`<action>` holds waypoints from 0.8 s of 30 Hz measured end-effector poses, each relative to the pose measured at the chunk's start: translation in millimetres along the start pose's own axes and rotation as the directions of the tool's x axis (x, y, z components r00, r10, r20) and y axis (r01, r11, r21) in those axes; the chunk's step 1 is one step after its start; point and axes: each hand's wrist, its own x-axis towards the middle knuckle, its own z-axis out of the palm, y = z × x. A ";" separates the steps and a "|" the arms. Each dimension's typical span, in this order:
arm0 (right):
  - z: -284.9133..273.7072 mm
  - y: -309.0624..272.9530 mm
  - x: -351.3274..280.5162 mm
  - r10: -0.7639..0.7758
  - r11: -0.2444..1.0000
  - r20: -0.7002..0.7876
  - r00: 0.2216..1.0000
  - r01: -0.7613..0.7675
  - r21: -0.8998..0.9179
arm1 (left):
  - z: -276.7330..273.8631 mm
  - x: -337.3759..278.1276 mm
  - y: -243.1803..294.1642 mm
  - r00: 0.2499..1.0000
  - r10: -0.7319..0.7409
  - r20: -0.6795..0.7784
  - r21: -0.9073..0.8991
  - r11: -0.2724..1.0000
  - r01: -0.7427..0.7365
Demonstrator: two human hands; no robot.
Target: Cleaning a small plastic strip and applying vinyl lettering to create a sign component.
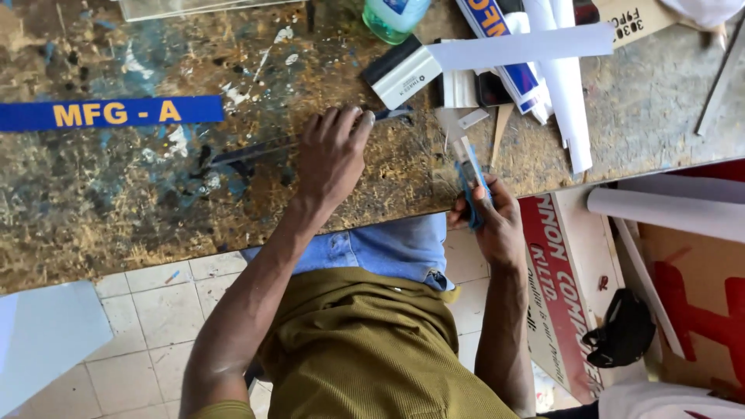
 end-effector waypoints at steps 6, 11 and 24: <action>18.5 24.7 25.5 0.028 0.963 0.033 0.999 -0.036 0.269 | -11.8 -25.6 -5.9 0.999 0.053 -0.011 -0.014 0.998 -0.054; 83.8 -4.0 37.3 0.155 0.901 0.109 0.982 -0.186 0.392 | -17.9 -45.6 -11.0 0.935 0.259 -0.244 0.021 0.965 -0.262; 120.5 -11.3 24.1 0.110 0.935 0.031 0.993 -0.114 0.337 | -44.4 -45.2 -13.5 0.846 0.354 -0.397 0.050 0.929 -0.366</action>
